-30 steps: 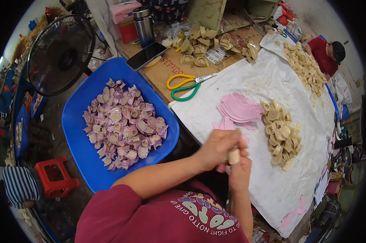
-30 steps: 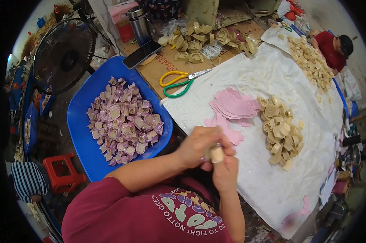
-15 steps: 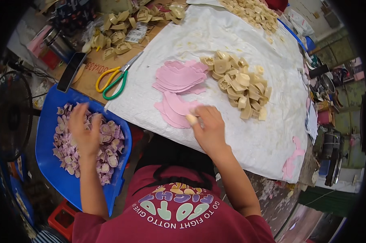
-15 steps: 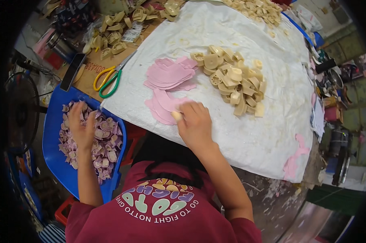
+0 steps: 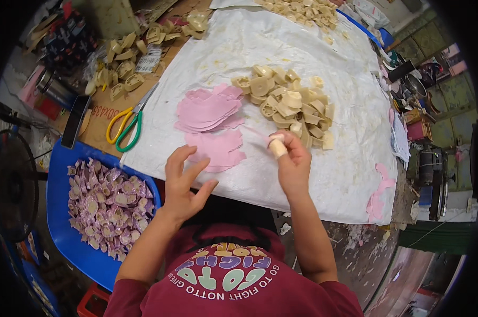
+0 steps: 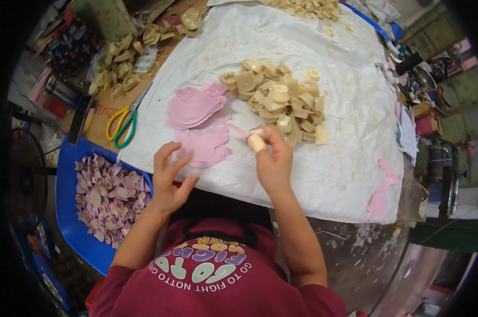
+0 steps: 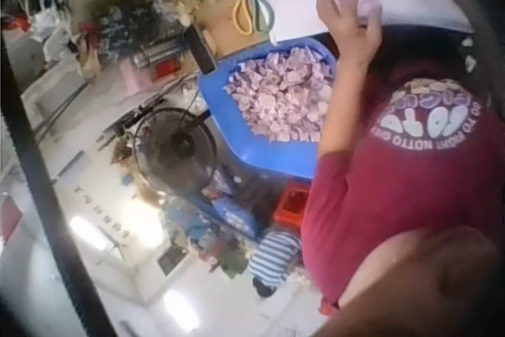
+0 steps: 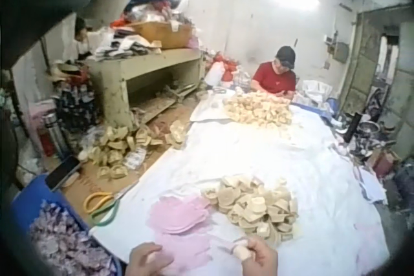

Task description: The person wraps small beige plastic pieces with pink paper using both hands. They repeatedly pick up a plastic piece, fold the paper around it, and place the wrapped item into a blue bin. Occasionally, they use scissors to trim excess paper from the wrapped items.

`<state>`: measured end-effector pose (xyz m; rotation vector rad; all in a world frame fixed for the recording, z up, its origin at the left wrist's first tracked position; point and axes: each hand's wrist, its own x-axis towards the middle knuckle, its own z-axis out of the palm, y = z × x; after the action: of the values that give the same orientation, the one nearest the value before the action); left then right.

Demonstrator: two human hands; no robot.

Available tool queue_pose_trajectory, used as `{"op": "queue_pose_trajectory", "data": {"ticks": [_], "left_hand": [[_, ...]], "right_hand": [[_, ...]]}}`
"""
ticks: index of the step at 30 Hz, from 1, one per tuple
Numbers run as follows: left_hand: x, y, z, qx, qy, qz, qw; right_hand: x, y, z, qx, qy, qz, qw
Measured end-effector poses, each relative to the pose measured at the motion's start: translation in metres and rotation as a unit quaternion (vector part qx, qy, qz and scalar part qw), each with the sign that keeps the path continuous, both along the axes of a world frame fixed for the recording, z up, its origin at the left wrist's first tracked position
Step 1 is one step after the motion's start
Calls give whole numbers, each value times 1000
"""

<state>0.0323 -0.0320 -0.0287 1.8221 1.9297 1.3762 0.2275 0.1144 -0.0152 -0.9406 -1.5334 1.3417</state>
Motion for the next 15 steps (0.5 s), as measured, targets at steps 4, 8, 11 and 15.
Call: {"op": "queue_pose_trajectory", "data": {"ticks": [4,8,11,15], "left_hand": [[16,12,14,-83,-157,-52,983],[27,36,18,-191,-572,-100,792],[28,49,32,-183,-647,-67,737],[28,70,43,-110,-701,-71,701]], "right_hand": [[-6,-21,18,188,-40,18,981],[-5,-21,26,367,-136,94,915],[13,21,28,443,-195,9,875],[43,111,40,446,-361,-192,796]]}}
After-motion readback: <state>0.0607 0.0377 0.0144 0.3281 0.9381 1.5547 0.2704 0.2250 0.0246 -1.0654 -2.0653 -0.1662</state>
